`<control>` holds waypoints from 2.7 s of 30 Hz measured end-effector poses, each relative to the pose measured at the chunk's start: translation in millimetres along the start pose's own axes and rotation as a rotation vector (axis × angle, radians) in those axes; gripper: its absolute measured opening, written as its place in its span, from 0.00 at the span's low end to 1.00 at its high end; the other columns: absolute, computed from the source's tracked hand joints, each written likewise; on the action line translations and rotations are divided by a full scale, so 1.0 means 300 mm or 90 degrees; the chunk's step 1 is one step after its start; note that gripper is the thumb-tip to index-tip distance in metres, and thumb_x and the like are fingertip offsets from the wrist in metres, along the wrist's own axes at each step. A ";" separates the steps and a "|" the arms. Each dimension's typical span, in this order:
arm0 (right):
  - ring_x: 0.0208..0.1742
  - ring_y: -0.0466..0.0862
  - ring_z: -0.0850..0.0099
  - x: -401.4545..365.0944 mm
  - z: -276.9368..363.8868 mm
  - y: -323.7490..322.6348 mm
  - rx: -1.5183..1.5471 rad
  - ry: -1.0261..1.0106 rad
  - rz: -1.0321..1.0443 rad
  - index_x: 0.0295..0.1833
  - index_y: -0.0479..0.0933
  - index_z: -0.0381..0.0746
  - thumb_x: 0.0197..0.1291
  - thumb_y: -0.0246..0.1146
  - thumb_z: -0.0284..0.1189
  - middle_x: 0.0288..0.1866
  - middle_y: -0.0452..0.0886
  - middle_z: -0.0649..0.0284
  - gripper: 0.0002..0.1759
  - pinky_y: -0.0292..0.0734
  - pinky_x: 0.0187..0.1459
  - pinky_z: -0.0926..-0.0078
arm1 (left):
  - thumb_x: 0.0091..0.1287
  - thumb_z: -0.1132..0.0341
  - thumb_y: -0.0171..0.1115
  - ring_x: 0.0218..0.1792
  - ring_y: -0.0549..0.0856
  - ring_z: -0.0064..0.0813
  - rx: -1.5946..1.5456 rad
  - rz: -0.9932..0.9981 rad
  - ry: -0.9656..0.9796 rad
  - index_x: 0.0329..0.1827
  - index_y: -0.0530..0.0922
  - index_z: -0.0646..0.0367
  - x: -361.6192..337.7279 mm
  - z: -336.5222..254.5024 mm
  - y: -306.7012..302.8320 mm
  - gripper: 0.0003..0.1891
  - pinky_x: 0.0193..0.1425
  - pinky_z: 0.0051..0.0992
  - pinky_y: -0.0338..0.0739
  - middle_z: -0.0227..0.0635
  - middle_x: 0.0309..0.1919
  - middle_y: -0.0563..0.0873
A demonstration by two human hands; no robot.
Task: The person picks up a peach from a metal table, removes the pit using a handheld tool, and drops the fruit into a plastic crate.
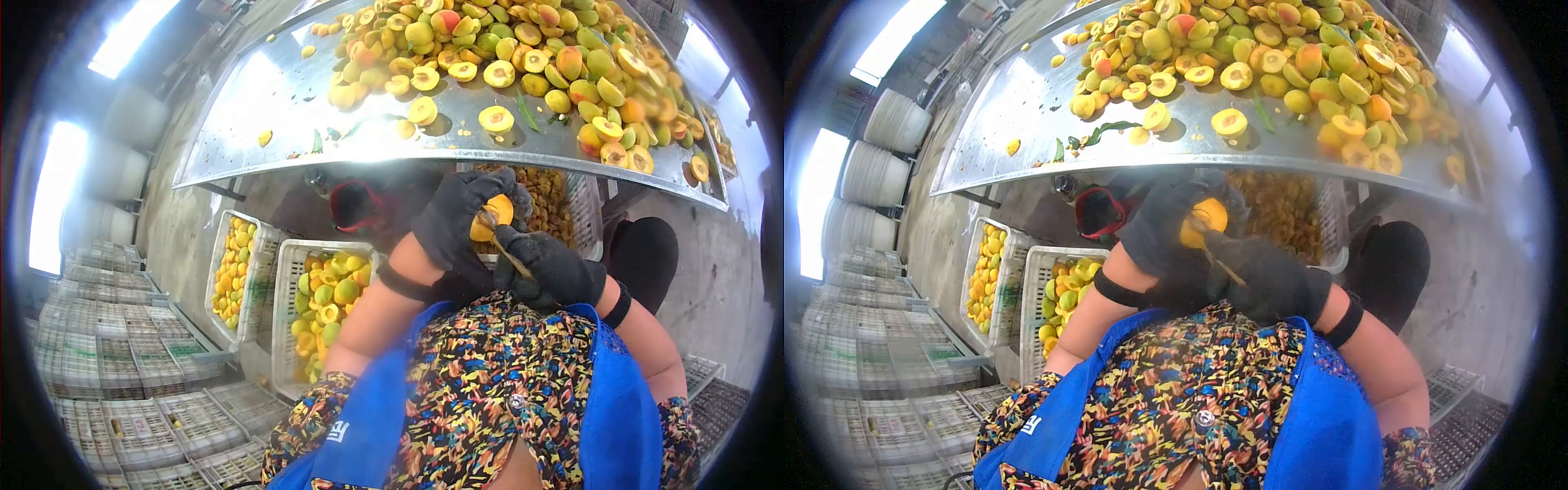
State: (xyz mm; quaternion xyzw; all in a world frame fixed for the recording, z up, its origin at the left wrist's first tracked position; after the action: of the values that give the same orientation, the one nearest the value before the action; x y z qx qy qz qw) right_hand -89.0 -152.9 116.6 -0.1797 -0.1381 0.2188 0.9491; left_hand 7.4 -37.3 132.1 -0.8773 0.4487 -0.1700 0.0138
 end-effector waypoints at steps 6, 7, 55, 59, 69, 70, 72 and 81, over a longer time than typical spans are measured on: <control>0.10 0.63 0.81 0.013 0.020 0.033 0.023 0.002 -0.072 0.32 0.77 0.37 0.68 0.44 0.57 0.11 0.65 0.70 0.34 0.58 0.14 0.82 | 0.66 0.61 0.55 0.33 0.84 0.35 -0.010 0.005 0.001 0.40 0.79 0.66 -0.016 -0.004 -0.010 0.14 0.38 0.31 0.81 0.42 0.34 0.84; 0.09 0.62 0.81 0.018 0.013 0.041 0.009 -0.034 -0.109 0.32 0.77 0.37 0.68 0.44 0.57 0.11 0.64 0.70 0.34 0.57 0.13 0.82 | 0.65 0.62 0.56 0.33 0.84 0.35 0.018 -0.010 0.020 0.39 0.79 0.66 -0.012 -0.007 -0.011 0.14 0.37 0.31 0.81 0.41 0.34 0.84; 0.34 0.80 0.48 -0.142 -0.416 -0.091 -0.298 0.600 -0.156 0.47 0.76 0.35 0.67 0.53 0.43 0.30 0.79 0.44 0.21 0.72 0.36 0.55 | 0.66 0.34 0.41 0.61 0.73 0.40 -0.497 -1.089 -0.168 0.63 0.71 0.55 -1.344 0.613 -0.868 0.36 0.67 0.40 0.63 0.41 0.61 0.76; 0.31 0.80 0.46 -0.189 -0.336 -0.135 -0.271 0.500 -0.165 0.44 0.75 0.33 0.66 0.53 0.47 0.28 0.79 0.45 0.25 0.72 0.34 0.56 | 0.66 0.34 0.39 0.67 0.66 0.40 -0.340 -1.131 -0.377 0.70 0.64 0.54 -1.295 0.684 -0.880 0.39 0.68 0.38 0.61 0.40 0.69 0.67; 0.39 0.82 0.48 -0.364 -0.591 -0.123 -0.540 0.522 0.075 0.41 0.79 0.35 0.67 0.44 0.50 0.35 0.81 0.45 0.30 0.74 0.43 0.54 | 0.68 0.71 0.49 0.55 0.77 0.31 0.217 -0.745 0.040 0.56 0.73 0.66 -0.248 0.150 -0.515 0.15 0.61 0.28 0.70 0.40 0.55 0.78; 0.41 0.81 0.45 -0.324 -0.545 -0.118 -0.519 0.507 0.005 0.39 0.79 0.33 0.67 0.41 0.54 0.37 0.81 0.43 0.34 0.74 0.45 0.51 | 0.65 0.74 0.50 0.55 0.77 0.31 0.209 -0.585 0.046 0.54 0.74 0.67 -0.110 0.086 -0.434 0.15 0.60 0.27 0.72 0.40 0.55 0.78; 0.41 0.81 0.45 -0.273 -0.507 -0.107 -0.466 0.518 -0.061 0.40 0.79 0.34 0.66 0.43 0.53 0.38 0.81 0.43 0.32 0.74 0.46 0.52 | 0.64 0.70 0.56 0.54 0.79 0.32 0.236 -0.401 -0.014 0.55 0.75 0.63 0.087 0.149 -0.333 0.16 0.59 0.27 0.73 0.43 0.54 0.79; 0.20 0.77 0.76 -0.159 -0.153 -0.112 -0.192 0.413 -0.215 0.43 0.76 0.37 0.66 0.55 0.46 0.22 0.75 0.63 0.21 0.74 0.23 0.75 | 0.56 0.63 0.66 0.57 0.78 0.43 0.505 0.024 -0.293 0.63 0.70 0.53 0.376 0.284 -0.123 0.29 0.61 0.34 0.72 0.45 0.57 0.78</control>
State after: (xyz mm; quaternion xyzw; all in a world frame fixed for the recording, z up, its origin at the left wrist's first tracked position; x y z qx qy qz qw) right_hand -102.3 -216.2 80.1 -0.3518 0.1110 -0.0317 0.9289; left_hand 123.7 -115.6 90.6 -0.8108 0.3504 -0.1291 0.4507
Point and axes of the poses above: each hand's wrist, its own x-axis towards the middle knuckle, its own y-axis out of the palm, z = x × y, the point moved 3 cm from there along x, towards the middle knuckle
